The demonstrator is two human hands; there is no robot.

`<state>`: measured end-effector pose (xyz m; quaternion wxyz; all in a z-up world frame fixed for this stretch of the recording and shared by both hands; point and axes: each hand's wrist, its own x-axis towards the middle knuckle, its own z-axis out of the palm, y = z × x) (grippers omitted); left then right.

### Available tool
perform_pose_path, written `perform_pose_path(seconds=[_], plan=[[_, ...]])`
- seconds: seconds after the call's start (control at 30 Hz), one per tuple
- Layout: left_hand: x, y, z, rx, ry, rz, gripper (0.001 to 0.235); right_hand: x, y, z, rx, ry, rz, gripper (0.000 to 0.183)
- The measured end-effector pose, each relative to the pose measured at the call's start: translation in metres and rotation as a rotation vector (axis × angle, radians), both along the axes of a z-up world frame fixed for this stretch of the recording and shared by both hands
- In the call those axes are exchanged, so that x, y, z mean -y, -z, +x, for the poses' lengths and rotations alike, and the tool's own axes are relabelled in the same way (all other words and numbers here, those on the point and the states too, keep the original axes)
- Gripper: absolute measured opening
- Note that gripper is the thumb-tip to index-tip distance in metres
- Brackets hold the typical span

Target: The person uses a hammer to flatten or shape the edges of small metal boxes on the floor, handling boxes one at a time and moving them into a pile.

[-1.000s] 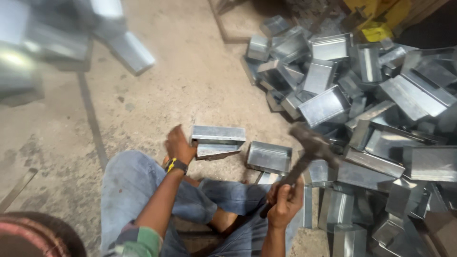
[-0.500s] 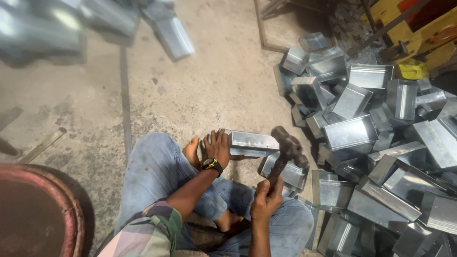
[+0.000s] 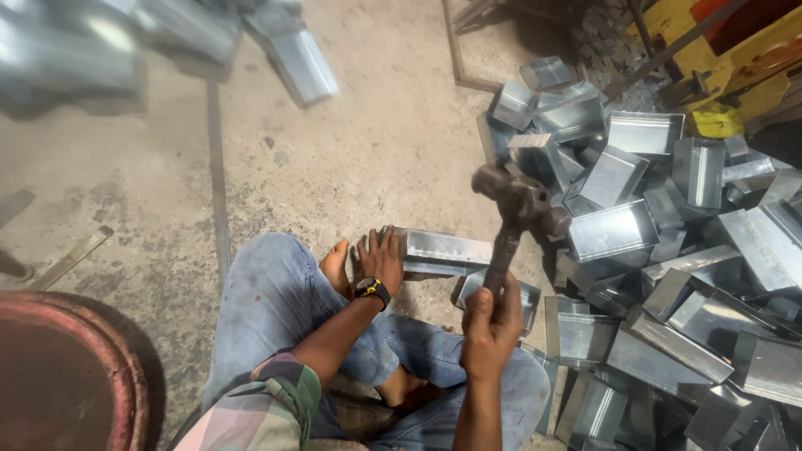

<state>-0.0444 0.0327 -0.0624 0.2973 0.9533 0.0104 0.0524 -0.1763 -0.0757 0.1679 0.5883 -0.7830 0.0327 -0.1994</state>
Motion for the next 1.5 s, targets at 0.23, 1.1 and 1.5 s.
perform_pose_path(seconds=[0.23,1.1,1.5], plan=[[-0.003,0.007,-0.001,0.016,0.014,0.051,0.057,-0.004,0.026,0.016,-0.248,0.012,-0.723,0.038],[-0.015,-0.018,0.013,0.323,-0.052,-0.224,0.056,0.017,0.049,-0.018,-0.315,0.225,-0.412,0.051],[-0.008,-0.157,0.009,0.404,0.159,0.22,0.01,0.043,0.014,-0.018,-0.335,0.314,-0.205,0.054]])
